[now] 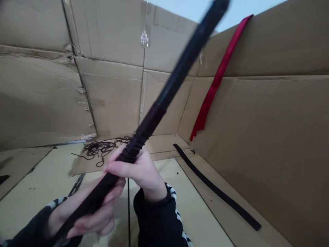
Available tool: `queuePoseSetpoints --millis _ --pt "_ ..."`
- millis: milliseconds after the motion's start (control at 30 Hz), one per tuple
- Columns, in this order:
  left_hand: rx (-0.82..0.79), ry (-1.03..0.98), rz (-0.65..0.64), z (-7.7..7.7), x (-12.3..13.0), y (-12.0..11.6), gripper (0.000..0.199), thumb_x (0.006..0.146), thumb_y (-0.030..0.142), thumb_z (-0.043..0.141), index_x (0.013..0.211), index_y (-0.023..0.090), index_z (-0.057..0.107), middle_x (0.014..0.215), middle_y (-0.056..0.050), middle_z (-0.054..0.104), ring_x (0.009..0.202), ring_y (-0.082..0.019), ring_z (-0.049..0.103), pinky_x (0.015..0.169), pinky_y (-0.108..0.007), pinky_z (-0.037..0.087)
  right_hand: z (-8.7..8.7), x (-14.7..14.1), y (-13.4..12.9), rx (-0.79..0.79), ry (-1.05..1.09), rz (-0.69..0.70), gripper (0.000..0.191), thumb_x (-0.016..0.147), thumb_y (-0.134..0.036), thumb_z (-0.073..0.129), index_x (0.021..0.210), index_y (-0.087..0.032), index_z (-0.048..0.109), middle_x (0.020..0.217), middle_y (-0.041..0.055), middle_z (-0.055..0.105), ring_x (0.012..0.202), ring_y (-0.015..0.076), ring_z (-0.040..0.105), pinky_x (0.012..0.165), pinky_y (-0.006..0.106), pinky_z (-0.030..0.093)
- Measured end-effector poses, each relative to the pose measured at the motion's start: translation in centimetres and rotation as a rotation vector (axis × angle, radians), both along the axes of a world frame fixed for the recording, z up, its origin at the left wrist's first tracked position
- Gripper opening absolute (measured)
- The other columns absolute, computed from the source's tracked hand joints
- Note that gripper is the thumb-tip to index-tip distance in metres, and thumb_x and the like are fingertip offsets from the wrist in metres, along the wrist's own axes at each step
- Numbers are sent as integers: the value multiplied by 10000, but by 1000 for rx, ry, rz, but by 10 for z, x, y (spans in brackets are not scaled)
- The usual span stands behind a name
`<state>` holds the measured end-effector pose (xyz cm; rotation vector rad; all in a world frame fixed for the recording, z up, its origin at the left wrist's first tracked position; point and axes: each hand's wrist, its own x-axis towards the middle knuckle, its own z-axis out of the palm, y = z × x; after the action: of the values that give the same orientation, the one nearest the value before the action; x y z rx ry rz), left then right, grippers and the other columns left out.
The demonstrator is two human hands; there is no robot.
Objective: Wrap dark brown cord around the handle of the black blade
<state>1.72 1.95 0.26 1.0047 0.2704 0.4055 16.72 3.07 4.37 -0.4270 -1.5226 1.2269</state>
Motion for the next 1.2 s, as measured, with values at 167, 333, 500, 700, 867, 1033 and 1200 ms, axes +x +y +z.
queuePoseSetpoints --millis 167,333,500,700,867,1033,1200 --pt "663 406 735 2 5 -6 417 908 544 441 661 220 527 654 8 582 653 -159 507 648 -271 392 8 -16 -10 -29 -155 -703 257 725 -286 704 530 -178 576 511 -40 476 499 101 436 471 235 343" --pt "345 254 767 -3 12 -12 495 845 645 466 592 219 480 478 28 502 457 -129 426 497 -266 340 1 -21 0 -144 28 -304 235 658 -390 780 718 -176 704 671 -8 603 572 95 486 514 214 390" --pt "28 -106 51 -2 -3 5 608 827 762 276 566 226 396 272 119 254 214 -49 197 394 -221 278 -11 -25 9 -144 277 -122 231 688 -396 768 641 -201 655 588 -36 563 553 95 499 527 207 411" --pt "446 283 483 8 -12 11 448 867 627 459 857 186 542 616 14 623 523 -100 562 534 -197 451 -2 -24 0 -105 103 -524 156 743 -272 718 654 -187 622 591 -34 565 549 101 513 519 213 430" --pt "376 242 577 9 -5 6 458 917 554 400 652 190 484 415 72 411 340 -60 327 358 -167 289 1 -16 -3 -48 -13 -425 143 670 -273 785 709 -193 673 628 -24 589 578 109 523 529 220 442" --pt "131 138 378 11 -10 8 422 893 546 451 686 183 511 404 84 393 296 -30 258 319 -138 218 -3 -4 3 -92 -43 -186 323 566 -271 860 862 -209 748 632 -28 596 556 99 511 504 211 432" --pt "151 164 442 11 -13 7 411 914 527 431 704 184 515 401 88 391 304 -30 244 320 -131 216 -3 -2 8 -122 -11 -162 300 529 -153 866 796 -212 742 699 -21 672 619 107 584 599 224 504"
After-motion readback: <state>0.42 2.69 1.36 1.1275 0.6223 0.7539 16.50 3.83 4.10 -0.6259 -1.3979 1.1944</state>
